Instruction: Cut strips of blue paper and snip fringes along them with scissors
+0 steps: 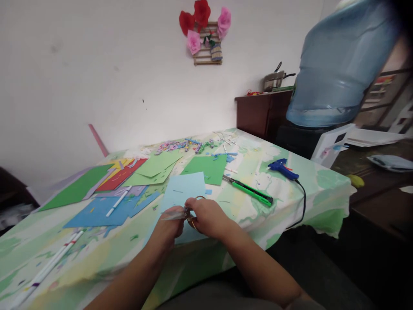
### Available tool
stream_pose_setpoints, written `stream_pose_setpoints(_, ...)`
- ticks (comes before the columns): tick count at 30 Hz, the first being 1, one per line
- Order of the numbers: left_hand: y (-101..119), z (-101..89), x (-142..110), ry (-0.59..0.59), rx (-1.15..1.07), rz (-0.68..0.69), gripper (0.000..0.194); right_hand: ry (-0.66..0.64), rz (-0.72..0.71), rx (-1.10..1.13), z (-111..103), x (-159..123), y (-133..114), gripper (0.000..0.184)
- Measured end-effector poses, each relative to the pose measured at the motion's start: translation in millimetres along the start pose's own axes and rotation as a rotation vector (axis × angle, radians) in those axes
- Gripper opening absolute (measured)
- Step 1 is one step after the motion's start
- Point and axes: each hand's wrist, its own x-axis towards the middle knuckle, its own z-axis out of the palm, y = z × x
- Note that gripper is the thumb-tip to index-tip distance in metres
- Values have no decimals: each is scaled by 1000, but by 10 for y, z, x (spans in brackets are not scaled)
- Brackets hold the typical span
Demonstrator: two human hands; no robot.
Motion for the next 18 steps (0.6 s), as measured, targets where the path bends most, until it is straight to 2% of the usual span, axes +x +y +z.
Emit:
stream_pose_setpoints(3, 42, 21, -24, -43, -123, -87, 21, 29, 15, 64, 64, 3, 11, 22)
stream_pose_setpoints(7, 33, 4, -53, -62, -186, -74, 20, 143, 95, 206, 132, -25, 40, 16)
stream_pose_setpoints(10, -12, -28, -56, 79, -139, 65, 16, 250, 172, 366, 177, -39, 64, 15)
stream_pose_setpoints(12, -26, -38, -54, 141, -58, 190, 23, 306, 205, 485, 206, -35, 77, 17)
stream_pose_setpoints(14, -11, -28, -53, 105, 4, 264, 37, 339, 209, 599, 226, -23, 86, 19)
stream_pose_setpoints(18, 66, 33, -59, 44, 58, 278, 38, 356, 189, 796, 218, 1, 92, 19)
